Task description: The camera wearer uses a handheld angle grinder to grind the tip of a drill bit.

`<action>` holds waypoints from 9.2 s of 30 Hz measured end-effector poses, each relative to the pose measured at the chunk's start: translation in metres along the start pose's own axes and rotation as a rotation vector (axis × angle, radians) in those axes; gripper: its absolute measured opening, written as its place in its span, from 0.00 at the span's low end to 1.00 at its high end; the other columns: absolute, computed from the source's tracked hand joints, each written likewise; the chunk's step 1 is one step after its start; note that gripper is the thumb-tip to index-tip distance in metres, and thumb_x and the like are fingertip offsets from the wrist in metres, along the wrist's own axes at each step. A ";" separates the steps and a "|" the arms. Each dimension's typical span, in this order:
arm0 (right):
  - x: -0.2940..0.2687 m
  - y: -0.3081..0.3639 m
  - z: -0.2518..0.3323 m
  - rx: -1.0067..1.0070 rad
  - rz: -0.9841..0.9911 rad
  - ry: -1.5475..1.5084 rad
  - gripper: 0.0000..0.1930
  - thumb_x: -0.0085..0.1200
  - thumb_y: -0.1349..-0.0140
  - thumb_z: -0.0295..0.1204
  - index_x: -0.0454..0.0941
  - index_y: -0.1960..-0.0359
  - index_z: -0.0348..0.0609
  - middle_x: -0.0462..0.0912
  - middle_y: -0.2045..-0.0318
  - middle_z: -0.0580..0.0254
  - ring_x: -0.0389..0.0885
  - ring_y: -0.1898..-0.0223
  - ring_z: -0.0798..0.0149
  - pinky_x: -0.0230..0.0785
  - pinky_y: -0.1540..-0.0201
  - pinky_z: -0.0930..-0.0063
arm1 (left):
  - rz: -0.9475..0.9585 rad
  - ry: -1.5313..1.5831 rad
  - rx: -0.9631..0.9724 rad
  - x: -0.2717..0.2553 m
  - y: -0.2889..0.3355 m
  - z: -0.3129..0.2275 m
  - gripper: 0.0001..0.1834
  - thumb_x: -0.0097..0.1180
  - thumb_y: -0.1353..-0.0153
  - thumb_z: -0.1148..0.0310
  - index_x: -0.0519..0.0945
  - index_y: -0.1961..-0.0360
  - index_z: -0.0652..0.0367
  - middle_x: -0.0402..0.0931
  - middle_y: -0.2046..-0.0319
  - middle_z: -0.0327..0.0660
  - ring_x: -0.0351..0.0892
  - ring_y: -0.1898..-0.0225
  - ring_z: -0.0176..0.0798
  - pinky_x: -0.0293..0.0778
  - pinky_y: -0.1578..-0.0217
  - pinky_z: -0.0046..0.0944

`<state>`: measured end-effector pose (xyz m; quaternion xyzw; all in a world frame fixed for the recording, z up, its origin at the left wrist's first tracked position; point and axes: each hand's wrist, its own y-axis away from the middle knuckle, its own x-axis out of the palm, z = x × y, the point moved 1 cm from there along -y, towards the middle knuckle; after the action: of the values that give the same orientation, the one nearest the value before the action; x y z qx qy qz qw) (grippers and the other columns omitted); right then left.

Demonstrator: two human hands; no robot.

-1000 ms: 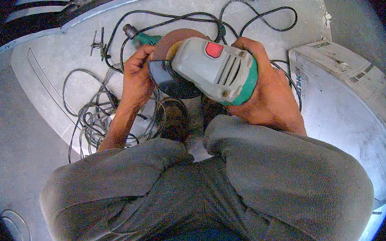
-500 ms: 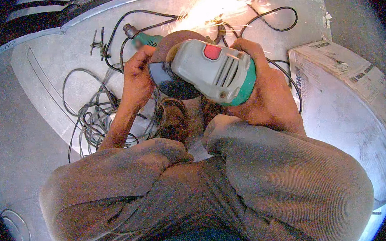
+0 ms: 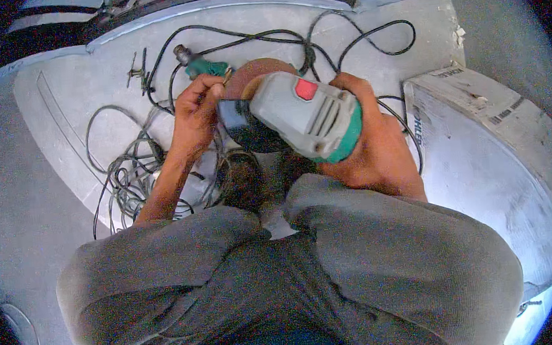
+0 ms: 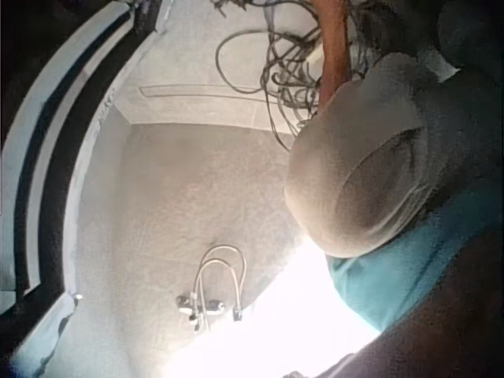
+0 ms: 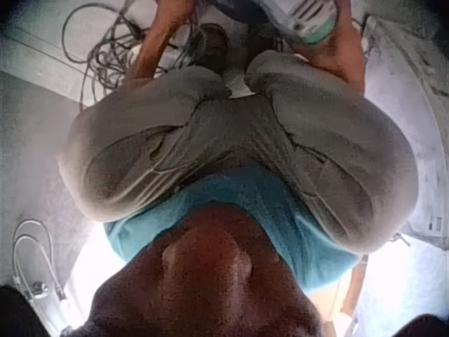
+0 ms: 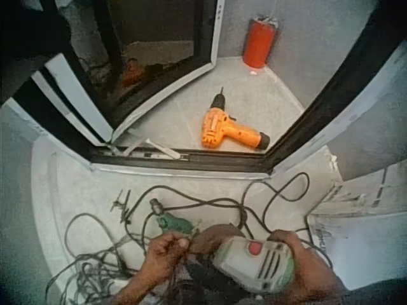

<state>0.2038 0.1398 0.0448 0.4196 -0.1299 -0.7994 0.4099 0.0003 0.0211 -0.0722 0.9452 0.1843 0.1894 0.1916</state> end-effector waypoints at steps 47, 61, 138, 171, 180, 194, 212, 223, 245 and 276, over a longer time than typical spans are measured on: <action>0.003 0.000 -0.003 0.001 -0.014 -0.059 0.42 0.68 0.65 0.30 0.58 0.44 0.53 0.80 0.60 0.49 0.78 0.56 0.42 0.71 0.54 0.57 | -0.003 -0.080 0.108 -0.004 0.000 0.003 0.11 0.51 0.36 0.63 0.76 0.63 0.61 0.70 0.77 0.31 0.65 0.77 0.23 0.62 0.76 0.25; 0.003 -0.003 -0.001 0.005 -0.013 -0.019 0.41 0.67 0.63 0.30 0.57 0.44 0.52 0.80 0.61 0.47 0.78 0.56 0.42 0.71 0.54 0.57 | 0.045 -0.030 0.060 0.002 0.002 0.004 0.06 0.48 0.35 0.70 0.75 0.62 0.60 0.72 0.74 0.30 0.68 0.74 0.21 0.64 0.74 0.24; 0.004 -0.003 -0.005 0.008 -0.034 -0.098 0.43 0.66 0.63 0.28 0.54 0.42 0.52 0.79 0.58 0.47 0.77 0.55 0.42 0.71 0.53 0.58 | -0.046 -0.067 0.113 -0.019 -0.003 -0.007 0.14 0.57 0.40 0.67 0.78 0.57 0.64 0.77 0.66 0.37 0.72 0.67 0.27 0.69 0.64 0.27; 0.007 -0.005 -0.003 -0.020 -0.048 -0.032 0.44 0.67 0.65 0.27 0.54 0.43 0.52 0.79 0.58 0.47 0.77 0.55 0.41 0.71 0.53 0.58 | -0.021 -0.040 0.114 -0.015 0.002 -0.010 0.11 0.55 0.40 0.71 0.78 0.59 0.67 0.77 0.72 0.39 0.74 0.70 0.30 0.71 0.67 0.29; 0.002 -0.003 -0.003 -0.001 -0.050 -0.006 0.44 0.67 0.64 0.28 0.54 0.42 0.52 0.79 0.57 0.47 0.77 0.54 0.41 0.71 0.53 0.56 | 0.002 -0.003 0.111 -0.010 -0.003 -0.005 0.11 0.58 0.42 0.73 0.77 0.59 0.67 0.78 0.71 0.40 0.75 0.70 0.29 0.72 0.67 0.28; 0.005 -0.004 -0.007 -0.022 -0.034 -0.050 0.45 0.67 0.65 0.28 0.54 0.42 0.52 0.79 0.58 0.48 0.77 0.54 0.42 0.71 0.53 0.57 | -0.011 -0.032 0.076 -0.014 0.002 -0.011 0.09 0.58 0.43 0.71 0.78 0.61 0.62 0.77 0.67 0.35 0.74 0.66 0.26 0.69 0.65 0.25; 0.002 -0.005 0.004 0.069 -0.014 0.015 0.45 0.68 0.64 0.26 0.54 0.42 0.46 0.77 0.57 0.54 0.76 0.53 0.60 0.67 0.49 0.69 | -0.029 0.007 0.128 -0.011 -0.001 -0.011 0.07 0.57 0.43 0.73 0.77 0.62 0.60 0.75 0.69 0.33 0.71 0.69 0.25 0.67 0.69 0.25; 0.003 -0.005 0.002 -0.012 -0.048 -0.014 0.44 0.67 0.64 0.27 0.55 0.43 0.51 0.79 0.57 0.47 0.77 0.54 0.41 0.71 0.52 0.58 | -0.014 0.051 0.059 -0.014 -0.001 -0.005 0.08 0.55 0.40 0.70 0.75 0.61 0.60 0.71 0.71 0.30 0.67 0.70 0.24 0.62 0.69 0.24; 0.000 -0.004 0.002 -0.004 -0.025 -0.015 0.42 0.68 0.63 0.31 0.57 0.43 0.52 0.79 0.58 0.48 0.77 0.54 0.42 0.71 0.53 0.58 | 0.077 0.361 0.042 -0.007 -0.002 0.007 0.07 0.53 0.40 0.76 0.74 0.60 0.63 0.77 0.67 0.38 0.74 0.67 0.28 0.71 0.63 0.28; 0.004 -0.005 0.001 -0.048 -0.019 -0.009 0.42 0.67 0.63 0.29 0.56 0.43 0.52 0.80 0.59 0.49 0.78 0.56 0.42 0.72 0.54 0.58 | 0.060 0.114 0.026 -0.008 0.000 0.006 0.08 0.51 0.36 0.70 0.76 0.60 0.63 0.74 0.75 0.33 0.67 0.76 0.23 0.65 0.75 0.24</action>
<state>0.1991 0.1400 0.0402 0.4073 -0.1084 -0.8081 0.4116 -0.0044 0.0156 -0.0796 0.9403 0.1692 0.2464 0.1627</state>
